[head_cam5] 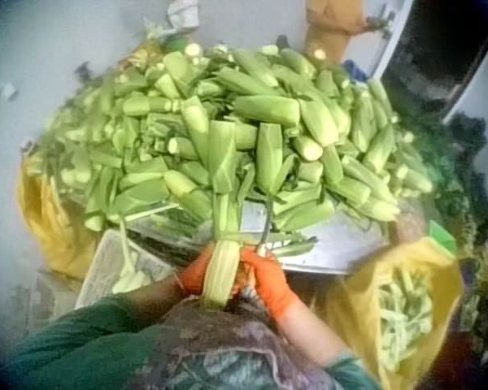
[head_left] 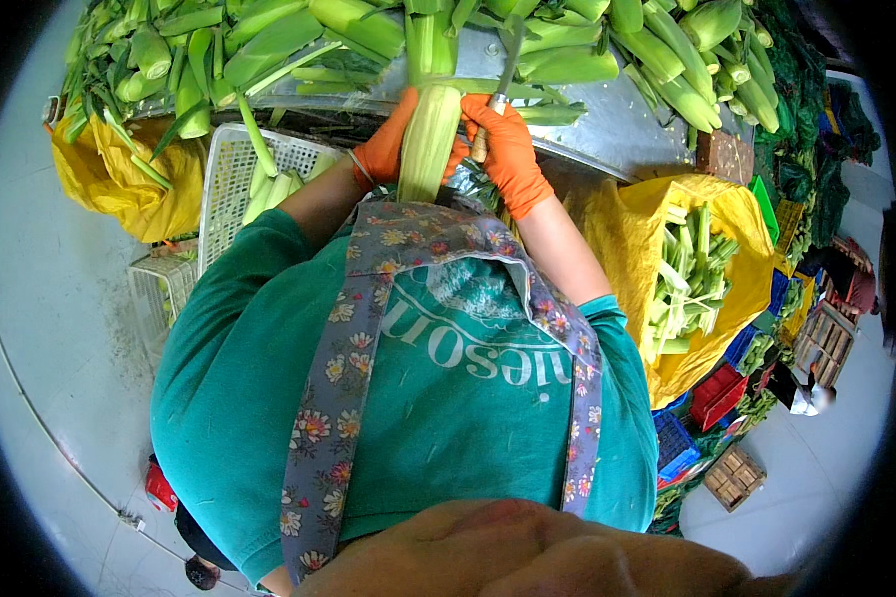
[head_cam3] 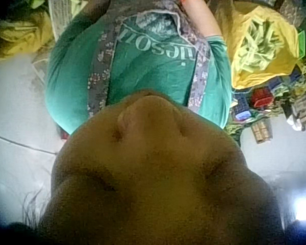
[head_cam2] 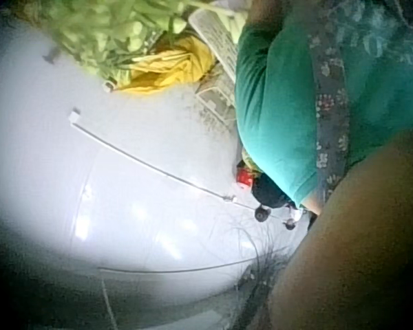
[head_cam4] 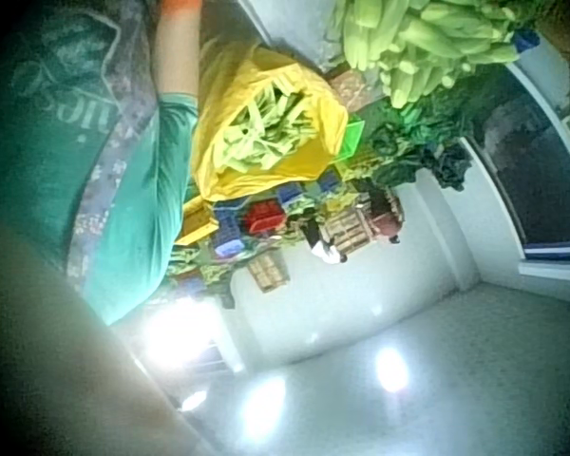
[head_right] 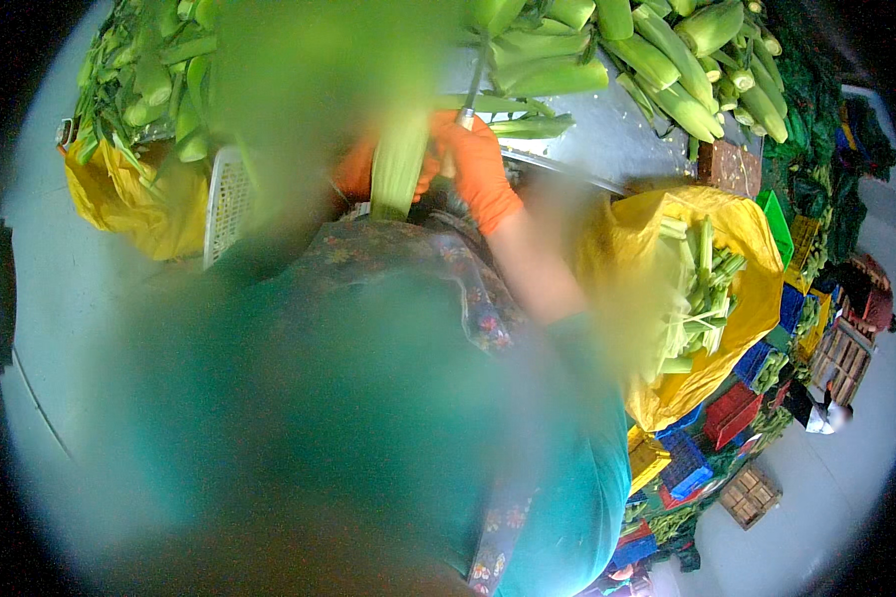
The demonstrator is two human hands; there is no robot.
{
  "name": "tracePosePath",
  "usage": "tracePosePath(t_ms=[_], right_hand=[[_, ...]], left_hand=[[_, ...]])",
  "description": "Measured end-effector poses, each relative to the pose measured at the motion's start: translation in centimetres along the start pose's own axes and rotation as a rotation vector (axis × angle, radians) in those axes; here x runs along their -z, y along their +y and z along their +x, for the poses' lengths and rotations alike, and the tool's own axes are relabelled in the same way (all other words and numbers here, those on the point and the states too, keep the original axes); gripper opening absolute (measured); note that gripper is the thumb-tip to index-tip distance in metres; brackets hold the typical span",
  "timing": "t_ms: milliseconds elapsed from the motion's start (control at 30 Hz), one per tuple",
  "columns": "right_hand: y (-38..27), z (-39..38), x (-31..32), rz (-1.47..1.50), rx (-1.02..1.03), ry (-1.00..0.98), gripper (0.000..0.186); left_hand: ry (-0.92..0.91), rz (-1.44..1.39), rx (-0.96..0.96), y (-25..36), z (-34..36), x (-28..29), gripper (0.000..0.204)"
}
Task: The person shucks ears of corn by hand and using a knife, removing the husks and silk before placing the cleaned ears into a white plastic basket.
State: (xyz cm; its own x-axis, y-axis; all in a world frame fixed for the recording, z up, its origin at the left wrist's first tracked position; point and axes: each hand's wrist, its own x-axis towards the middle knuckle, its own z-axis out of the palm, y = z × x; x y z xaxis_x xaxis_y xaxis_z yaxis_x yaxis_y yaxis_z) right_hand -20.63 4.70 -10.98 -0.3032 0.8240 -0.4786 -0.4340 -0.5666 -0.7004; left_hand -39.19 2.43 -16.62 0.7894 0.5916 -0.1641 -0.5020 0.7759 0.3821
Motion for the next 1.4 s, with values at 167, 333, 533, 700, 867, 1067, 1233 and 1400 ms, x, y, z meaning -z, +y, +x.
tracePosePath(t_ms=[167, 333, 533, 700, 867, 1067, 1233, 1400], right_hand=[[0.9, -0.7, -0.1, -0.064, 0.068, 0.036, 0.017], [0.8, -0.2, 0.7, -0.135, 0.044, 0.117, 0.023], [-0.1, -1.5, 0.5, -0.131, 0.108, 0.192, 0.018], [-1.6, -4.3, 2.7, 0.01, 0.077, 0.076, 0.014], [-8.7, -12.0, 7.5, 0.34, 0.48, -0.033, 0.018], [-19.1, -23.2, 16.5, -0.402, 1.018, 0.964, 0.023], [-18.9, -27.4, 22.3, -1.49, 1.376, 1.554, 0.028], [-12.9, -19.6, 18.7, -1.261, 0.844, 1.193, 0.027]], left_hand=[[0.122, -0.03, 0.022, -1.1, -0.3, 0.8, 0.102], [0.156, 0.154, 0.019, -1.0, 0.0, -1.1, 0.099], [0.258, 0.153, 0.037, -1.4, 0.5, -2.1, 0.095], [0.291, 0.817, -0.509, -1.3, 0.4, -1.6, 0.081], [0.194, -0.155, -0.245, 0.2, -1.0, 2.9, 0.083], [0.3, 0.041, -0.172, 1.9, -4.7, 3.2, 0.078], [0.657, 0.279, 0.067, 2.0, -12.0, 5.6, 0.062], [1.283, 1.245, 0.665, -0.8, -20.4, 14.2, 0.073]])
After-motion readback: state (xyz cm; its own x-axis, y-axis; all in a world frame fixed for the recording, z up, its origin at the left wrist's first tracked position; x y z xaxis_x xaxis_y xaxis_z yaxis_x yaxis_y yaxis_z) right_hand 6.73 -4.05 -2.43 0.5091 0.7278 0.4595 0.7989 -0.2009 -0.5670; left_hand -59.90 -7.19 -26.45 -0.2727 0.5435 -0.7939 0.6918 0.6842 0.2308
